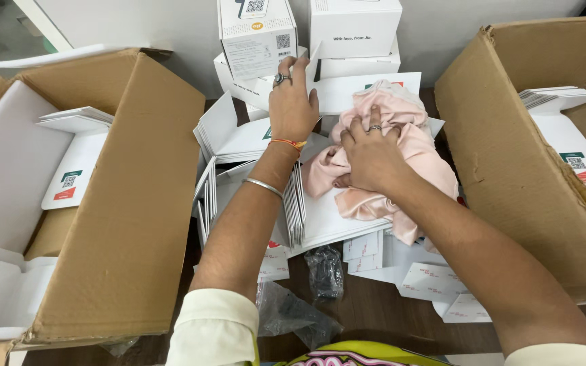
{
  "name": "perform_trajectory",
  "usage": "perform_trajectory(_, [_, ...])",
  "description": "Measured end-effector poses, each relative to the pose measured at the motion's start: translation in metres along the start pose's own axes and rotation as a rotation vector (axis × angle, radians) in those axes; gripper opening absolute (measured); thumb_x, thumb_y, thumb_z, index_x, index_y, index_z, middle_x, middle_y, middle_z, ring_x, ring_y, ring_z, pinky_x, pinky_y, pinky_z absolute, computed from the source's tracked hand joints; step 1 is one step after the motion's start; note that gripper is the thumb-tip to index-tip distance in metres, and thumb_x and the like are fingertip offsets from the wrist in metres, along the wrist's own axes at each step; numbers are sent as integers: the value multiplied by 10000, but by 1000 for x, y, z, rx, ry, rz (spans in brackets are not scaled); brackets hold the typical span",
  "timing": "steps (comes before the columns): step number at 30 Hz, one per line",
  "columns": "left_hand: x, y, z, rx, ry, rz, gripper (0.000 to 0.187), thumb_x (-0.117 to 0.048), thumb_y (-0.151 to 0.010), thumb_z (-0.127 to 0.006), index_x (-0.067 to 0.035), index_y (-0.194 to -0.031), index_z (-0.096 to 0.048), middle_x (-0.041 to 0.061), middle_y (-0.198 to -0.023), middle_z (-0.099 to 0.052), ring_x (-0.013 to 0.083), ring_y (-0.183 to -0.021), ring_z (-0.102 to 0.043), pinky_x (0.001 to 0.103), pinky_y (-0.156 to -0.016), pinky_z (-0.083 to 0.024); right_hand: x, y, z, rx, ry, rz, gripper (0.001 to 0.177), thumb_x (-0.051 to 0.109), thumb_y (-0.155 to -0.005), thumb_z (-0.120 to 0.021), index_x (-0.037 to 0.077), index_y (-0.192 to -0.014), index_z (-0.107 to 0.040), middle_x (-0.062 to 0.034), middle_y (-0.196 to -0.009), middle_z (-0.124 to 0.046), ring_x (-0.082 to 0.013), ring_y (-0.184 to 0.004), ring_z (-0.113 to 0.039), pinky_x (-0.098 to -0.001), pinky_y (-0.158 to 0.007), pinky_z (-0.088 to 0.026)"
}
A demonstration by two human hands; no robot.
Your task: The person sorts various paper cards and envelopes by hand, moving stacks between a tabletop and cardboard boxes. They also handle a pink cloth, placing it on top of the sorted items.
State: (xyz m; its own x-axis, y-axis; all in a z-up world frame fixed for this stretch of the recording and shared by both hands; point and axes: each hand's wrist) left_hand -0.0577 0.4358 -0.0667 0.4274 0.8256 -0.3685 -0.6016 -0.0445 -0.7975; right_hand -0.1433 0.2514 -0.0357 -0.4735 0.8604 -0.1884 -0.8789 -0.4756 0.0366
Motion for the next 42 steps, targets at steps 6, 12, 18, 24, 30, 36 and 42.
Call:
perform_trajectory(6, [9, -4, -27, 138, -112, 153, 613, -59, -834, -719, -48, -1402, -488, 204, -1125, -673, 425, -968, -664, 493, -836, -525, 3, 4, -16, -179, -86, 6, 1004, 665, -710, -785, 49, -1441, -476, -269, -1545, -332, -447, -1404, -347, -737, -1027, -312])
perform_trajectory(12, [11, 1, -28, 29, -226, 11, 582, 85, -790, -578, -21, -1362, -598, 158, -1299, -657, 399, -986, -663, 461, -900, -529, 15, 9, -6, -143, -166, -75, 986, 628, -734, -779, 133, -1504, -411, -218, -1405, -472, -401, -1256, -515, -658, -953, -407])
perform_trajectory(18, [12, 6, -26, -31, -192, -97, 560, 85, -817, -569, 8, -1372, -599, 138, -1393, -626, 383, -1157, -635, 451, -1049, -478, 13, 11, -2, -235, -362, -113, 1231, 665, -688, -788, 91, -1603, -197, -238, -1397, -497, -455, -1219, -547, -665, -931, -410])
perform_trajectory(24, [5, 8, -21, -68, -45, -43, 374, 19, -910, -629, 4, -1283, -613, 155, -1302, -636, 361, -1191, -618, 463, -1037, -460, 10, 8, -5, -224, -435, -166, 1246, 758, -755, -715, 23, -1604, -174, -240, -1433, -496, -455, -1253, -549, -697, -966, -378])
perform_trajectory(30, [1, 7, -16, -26, 2, 114, 309, -75, -828, -749, -10, -1102, -621, 155, -1228, -611, 379, -1106, -580, 477, -936, -458, 14, 9, -14, -438, -242, -239, 1238, 765, -663, -766, -17, -1495, -288, -277, -1403, -484, -455, -1315, -511, -708, -975, -350])
perform_trajectory(36, [6, 8, -26, -56, -265, -99, 228, -44, -832, -734, -73, -1032, -626, 132, -1324, -597, 407, -1289, -508, 488, -1040, -419, 14, 17, -14, -268, -197, -323, 1137, 707, -617, -845, -96, -1340, -490, -264, -1341, -515, -433, -1207, -543, -660, -940, -426])
perform_trajectory(42, [1, -5, -27, 27, -255, 5, 531, -237, -833, -804, 51, -1228, -597, 197, -1232, -585, 417, -1253, -486, 546, -994, -369, -7, 9, -21, -314, -334, -200, 452, 293, -704, -821, 13, -1015, -652, -186, -1047, -680, -377, -992, -670, -539, -827, -524])
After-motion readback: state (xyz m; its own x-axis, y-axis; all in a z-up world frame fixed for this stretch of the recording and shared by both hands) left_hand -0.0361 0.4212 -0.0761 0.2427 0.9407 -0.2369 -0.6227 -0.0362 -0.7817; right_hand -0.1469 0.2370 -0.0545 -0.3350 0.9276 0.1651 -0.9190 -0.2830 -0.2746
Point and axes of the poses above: each hand's wrist, its own y-axis away from the middle knuckle, its own z-axis out of the back of the hand, x = y × z
